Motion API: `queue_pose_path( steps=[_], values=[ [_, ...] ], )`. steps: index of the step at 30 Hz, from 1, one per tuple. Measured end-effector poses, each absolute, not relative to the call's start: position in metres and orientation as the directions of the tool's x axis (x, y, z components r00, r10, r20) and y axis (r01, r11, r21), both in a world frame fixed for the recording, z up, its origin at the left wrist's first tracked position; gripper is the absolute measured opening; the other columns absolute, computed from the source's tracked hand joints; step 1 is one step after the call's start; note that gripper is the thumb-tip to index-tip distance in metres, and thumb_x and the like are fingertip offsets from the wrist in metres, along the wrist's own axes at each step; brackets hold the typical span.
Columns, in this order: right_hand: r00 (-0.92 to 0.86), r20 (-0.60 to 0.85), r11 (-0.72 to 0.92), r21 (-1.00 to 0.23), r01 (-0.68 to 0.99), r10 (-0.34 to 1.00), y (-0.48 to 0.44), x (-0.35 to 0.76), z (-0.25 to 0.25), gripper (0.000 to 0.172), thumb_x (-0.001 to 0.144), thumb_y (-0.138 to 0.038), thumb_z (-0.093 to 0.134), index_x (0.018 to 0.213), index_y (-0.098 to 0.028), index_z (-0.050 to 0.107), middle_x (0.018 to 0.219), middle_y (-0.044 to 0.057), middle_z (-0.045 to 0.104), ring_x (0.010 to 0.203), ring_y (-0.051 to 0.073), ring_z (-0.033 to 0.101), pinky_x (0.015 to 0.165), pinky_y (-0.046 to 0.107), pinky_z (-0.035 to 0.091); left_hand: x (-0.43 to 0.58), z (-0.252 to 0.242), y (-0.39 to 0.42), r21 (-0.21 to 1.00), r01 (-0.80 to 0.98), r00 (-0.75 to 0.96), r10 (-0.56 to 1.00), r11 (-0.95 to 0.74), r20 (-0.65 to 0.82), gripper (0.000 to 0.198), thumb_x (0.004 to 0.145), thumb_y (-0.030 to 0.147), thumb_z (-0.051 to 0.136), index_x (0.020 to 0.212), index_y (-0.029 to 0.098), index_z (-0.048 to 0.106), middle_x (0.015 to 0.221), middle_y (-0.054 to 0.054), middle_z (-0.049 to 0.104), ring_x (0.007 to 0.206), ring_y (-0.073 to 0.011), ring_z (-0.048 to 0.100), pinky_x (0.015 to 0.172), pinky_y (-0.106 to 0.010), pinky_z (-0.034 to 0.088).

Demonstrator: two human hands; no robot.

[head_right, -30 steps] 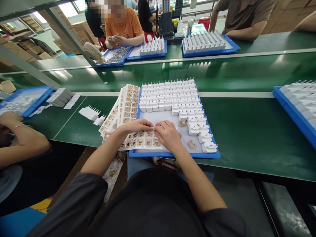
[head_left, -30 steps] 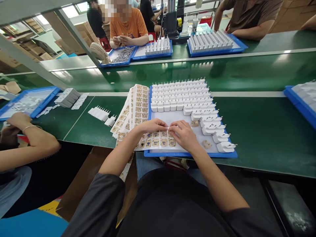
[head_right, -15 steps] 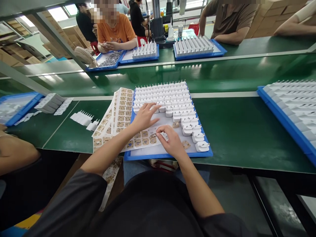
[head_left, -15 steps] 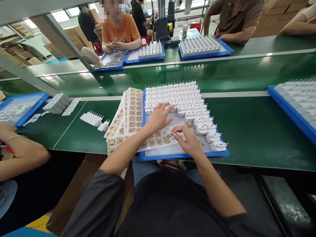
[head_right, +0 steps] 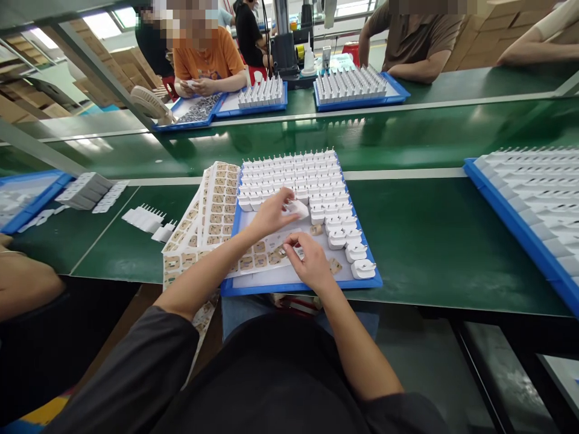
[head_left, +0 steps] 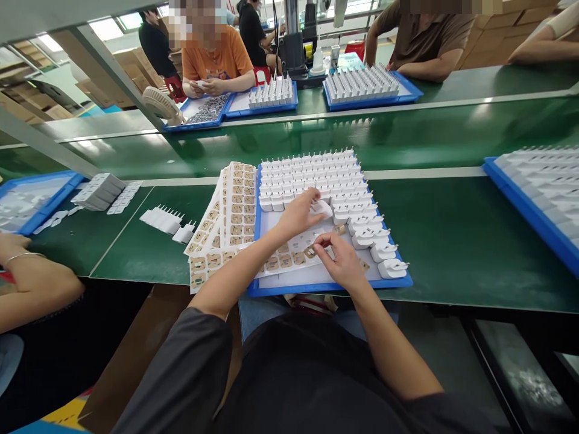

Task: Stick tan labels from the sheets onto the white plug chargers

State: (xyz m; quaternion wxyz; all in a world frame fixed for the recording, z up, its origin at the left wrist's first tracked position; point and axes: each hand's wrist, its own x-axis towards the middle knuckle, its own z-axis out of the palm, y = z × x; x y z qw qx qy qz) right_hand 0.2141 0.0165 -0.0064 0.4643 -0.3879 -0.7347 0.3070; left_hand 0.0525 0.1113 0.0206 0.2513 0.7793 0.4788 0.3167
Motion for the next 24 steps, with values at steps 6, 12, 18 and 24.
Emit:
queue_pose_path(
  steps=[6, 12, 18, 24],
  values=[
    [-0.289, 0.376, 0.354, -0.926, -0.127, 0.880, 0.013, 0.216, -0.001, 0.010, 0.093, -0.032, 0.068, 0.099, -0.023, 0.066, 0.087, 0.003, 0.068, 0.078, 0.017, 0.065, 0.073, 0.032, 0.055, 0.006, 0.039, 0.042, 0.969, -0.179, 0.315, 0.943, 0.172, -0.109, 0.057, 0.074, 0.034, 0.084, 0.121, 0.024, 0.055, 0.101, -0.003, 0.066, 0.088, -0.0156, 0.066, 0.082, -0.030, 0.055],
    [-0.372, 0.338, 0.238, -0.928, -0.288, 0.864, 0.014, 0.212, 0.002, 0.012, 0.089, -0.033, 0.074, 0.094, -0.022, 0.071, 0.083, 0.003, 0.067, 0.075, 0.016, 0.064, 0.069, 0.032, 0.055, 0.006, 0.022, 0.001, 0.927, -0.308, 0.276, 0.953, 0.214, -0.129, 0.042, 0.076, 0.041, 0.083, 0.110, 0.022, 0.066, 0.108, -0.005, 0.068, 0.099, -0.0197, 0.065, 0.086, -0.033, 0.058],
    [-0.438, 0.303, 0.187, -0.939, -0.289, 0.846, 0.012, 0.213, 0.006, 0.013, 0.089, -0.033, 0.074, 0.093, -0.021, 0.072, 0.082, 0.003, 0.067, 0.074, 0.015, 0.063, 0.069, 0.029, 0.054, 0.006, 0.010, 0.000, 0.999, -0.017, 0.269, 0.962, -0.038, 0.041, 0.048, 0.082, 0.045, 0.078, 0.124, 0.023, 0.068, 0.130, -0.009, 0.065, 0.121, -0.0272, 0.060, 0.102, -0.036, 0.050],
    [-0.576, 0.288, 0.098, -0.936, -0.338, 0.765, 0.012, 0.216, 0.015, 0.017, 0.087, -0.036, 0.075, 0.087, -0.020, 0.070, 0.070, 0.000, 0.061, 0.060, 0.011, 0.056, 0.056, 0.025, 0.049, 0.001, 0.010, 0.002, 0.984, 0.041, 0.430, 0.892, -0.175, 0.141, 0.053, 0.096, 0.057, 0.054, 0.138, 0.025, 0.062, 0.130, -0.009, 0.066, 0.123, -0.0276, 0.060, 0.109, -0.039, 0.044]
  ],
)
